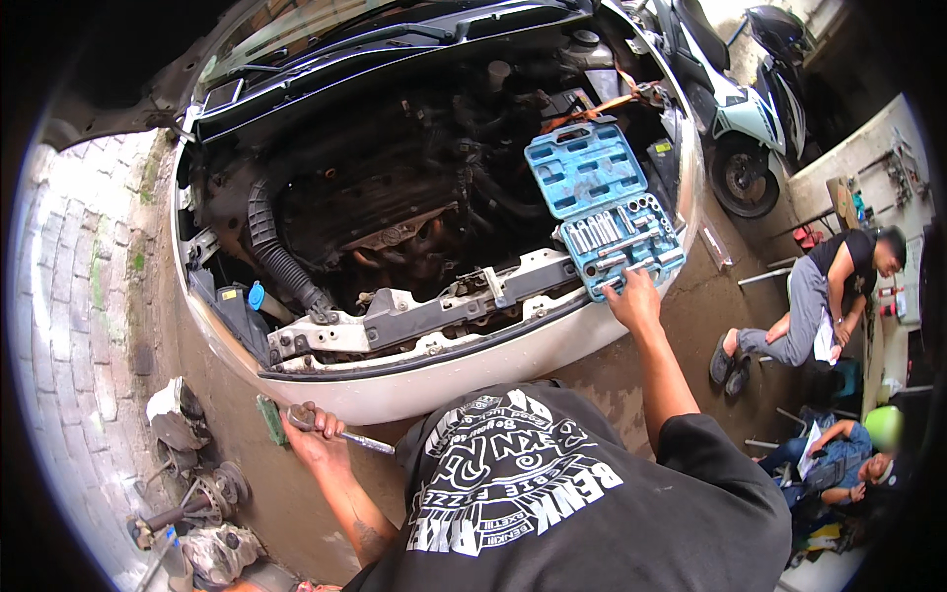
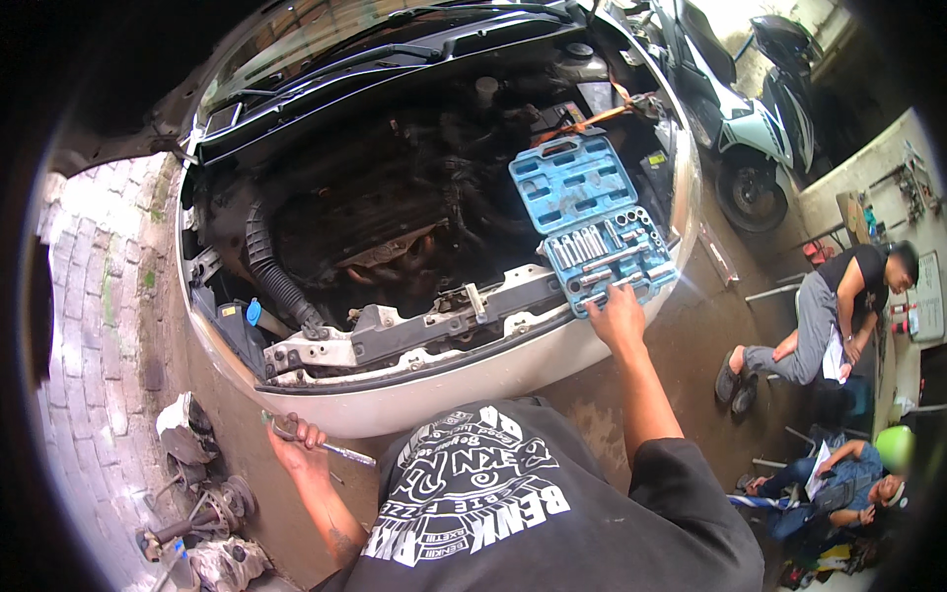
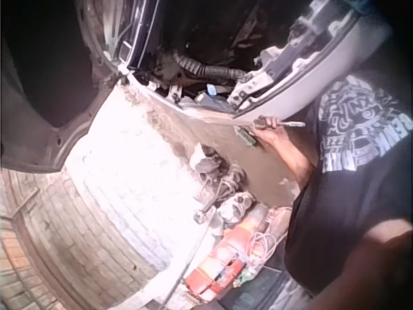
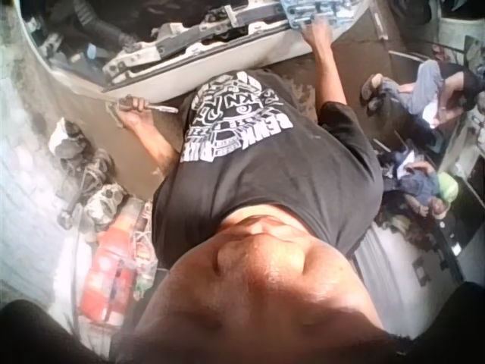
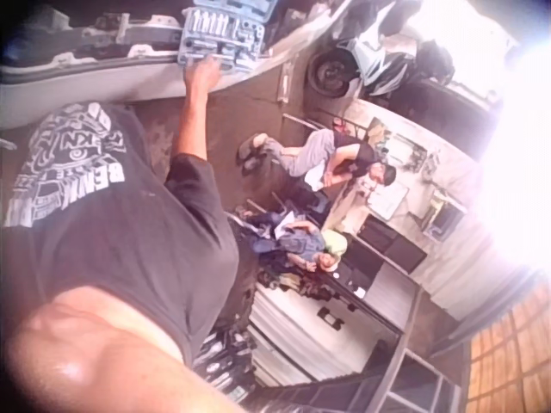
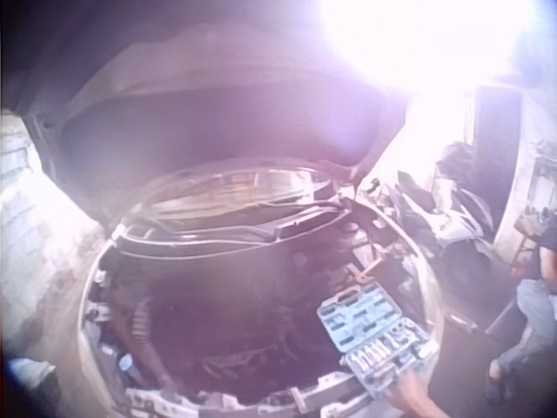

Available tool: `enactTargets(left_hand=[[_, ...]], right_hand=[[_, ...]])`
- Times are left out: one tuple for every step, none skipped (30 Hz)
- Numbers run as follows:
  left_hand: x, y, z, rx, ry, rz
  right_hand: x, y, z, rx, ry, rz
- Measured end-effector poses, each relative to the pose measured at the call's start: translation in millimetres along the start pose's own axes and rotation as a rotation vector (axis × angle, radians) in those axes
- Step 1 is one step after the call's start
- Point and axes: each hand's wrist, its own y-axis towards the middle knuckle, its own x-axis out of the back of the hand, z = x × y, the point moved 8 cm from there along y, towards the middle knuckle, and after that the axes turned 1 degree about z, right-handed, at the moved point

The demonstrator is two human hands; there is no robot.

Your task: The person removes ignition coils from a car engine using a socket wrench and by hand, placing the components aside on the car frame.

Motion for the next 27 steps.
enactTargets(left_hand=[[-10.2,1.5,0.0,0.009,0.01,0.031],[-20.6,3.0,-0.7,0.013,0.016,0.062],[-28.8,5.0,-1.4,0.017,0.016,0.067],[-38.0,5.9,-2.3,0.012,0.03,0.101],[-45.7,7.2,-2.8,0.014,0.041,0.124],[-52.1,8.2,-2.5,0.016,0.049,0.145],[-58.2,9.0,-2.8,0.009,0.055,0.175],[-62.1,9.9,-1.6,0.015,0.045,0.187],[-62.9,10.7,0.6,0.03,0.05,0.176],[-63.9,11.4,2.5,0.035,0.05,0.17],[-65.2,11.5,4.3,0.039,0.048,0.181],[-64.2,12.0,7.0,0.056,0.049,0.16],[-66.2,10.9,7.6,0.051,0.057,0.19],[-67.0,9.8,8.5,0.047,0.062,0.201],[-65.0,8.7,8.8,0.05,0.061,0.183],[-64.6,6.9,8.7,0.048,0.049,0.188],[-66.6,4.7,6.4,0.024,0.052,0.221],[-64.8,3.0,5.0,0.016,0.047,0.209],[-63.5,1.6,3.5,0.009,0.042,0.197],[-63.5,0.4,3.0,0.015,0.037,0.2],[-63.9,-0.3,2.6,0.022,0.033,0.204],[-67.0,-1.4,1.5,0.021,0.018,0.241],[-67.8,-1.7,0.7,0.015,0.072,0.25],[-70.8,-2.6,-0.4,-0.002,0.111,0.288],[-68.6,-2.5,-2.0,-0.018,0.152,0.264],[-68.3,-3.7,-2.3,-0.018,0.094,0.271],[-71.2,-6.2,-4.8,-0.059,0.12,0.319]], right_hand=[[1.6,-3.4,0.1,0.004,0.028,-0.065],[0.1,-5.4,-0.9,-0.009,0.044,-0.081],[-4.6,-6.3,-1.9,-0.023,0.039,-0.048],[-5.3,-6.3,-1.7,-0.019,0.039,-0.064],[-6.0,-6.3,-1.8,-0.013,0.037,-0.081],[-10.1,-5.1,-3.5,-0.025,0.035,-0.064],[-8.5,-5.1,-7.5,-0.052,0.081,-0.124],[-9.6,-4.3,-11.3,-0.079,0.135,-0.162],[-14.1,-3.9,-16.4,-0.116,0.204,-0.167],[-17.2,-3.6,-21.5,-0.151,0.322,-0.199],[-24.4,-3.2,-24.0,-0.169,0.375,-0.174],[-29.4,-3.5,-25.6,-0.177,0.44,-0.168],[-31.6,-3.7,-26.9,-0.179,0.509,-0.185],[-36.0,-2.6,-27.6,-0.19,0.482,-0.14],[-30.8,-0.1,-27.9,-0.167,0.479,-0.191],[-24.5,3.8,-29.7,-0.155,0.475,-0.228],[-21.7,9.4,-34.7,-0.188,0.459,-0.209],[-6.6,17.2,-35.2,-0.115,0.491,-0.306],[6.0,28.3,-40.0,-0.099,0.513,-0.368],[6.0,47.5,-51.1,-0.169,0.614,-0.256],[4.3,66.1,-61.5,-0.242,0.747,-0.14],[16.9,82.3,-60.8,-0.131,0.59,-0.14],[22.6,96.0,-63.9,-0.115,0.379,-0.126],[22.5,104.2,-63.9,-0.049,0.216,-0.056],[19.8,116.1,-60.0,0.009,0.055,-0.001],[18.9,118.6,-59.6,0.074,-0.076,0.029],[17.3,124.8,-60.6,0.056,-0.143,0.03]])
